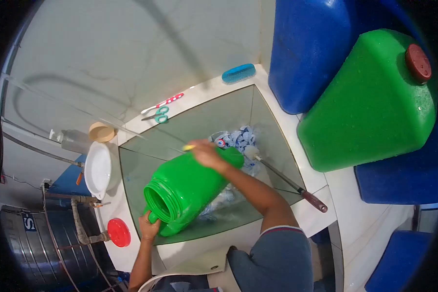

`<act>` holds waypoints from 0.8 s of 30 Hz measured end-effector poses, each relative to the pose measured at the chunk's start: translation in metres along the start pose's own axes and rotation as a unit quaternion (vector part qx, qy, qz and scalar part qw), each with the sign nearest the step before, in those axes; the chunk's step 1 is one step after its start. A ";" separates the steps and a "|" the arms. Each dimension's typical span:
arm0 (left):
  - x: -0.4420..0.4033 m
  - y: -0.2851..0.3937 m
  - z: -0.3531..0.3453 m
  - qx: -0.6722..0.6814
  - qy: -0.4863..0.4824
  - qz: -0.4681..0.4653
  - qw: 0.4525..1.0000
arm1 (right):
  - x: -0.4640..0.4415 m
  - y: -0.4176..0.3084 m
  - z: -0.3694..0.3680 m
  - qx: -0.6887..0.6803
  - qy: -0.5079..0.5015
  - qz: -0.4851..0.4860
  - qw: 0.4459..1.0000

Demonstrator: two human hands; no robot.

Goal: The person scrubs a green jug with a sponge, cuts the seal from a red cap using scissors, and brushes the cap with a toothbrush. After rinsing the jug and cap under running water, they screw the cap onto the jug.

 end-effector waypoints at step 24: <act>0.108 0.189 0.142 0.327 0.145 0.149 0.922 | 0.085 -0.049 0.018 -0.122 0.268 -0.441 0.848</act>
Point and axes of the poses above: each hand's wrist, its own x-axis away from the middle knuckle, its own z-axis out of the back of the hand, y = z × x, the point moved 3 cm from there along -x, towards the middle knuckle, and after that the axes turned 1 degree about x, right-handed, at the moved point
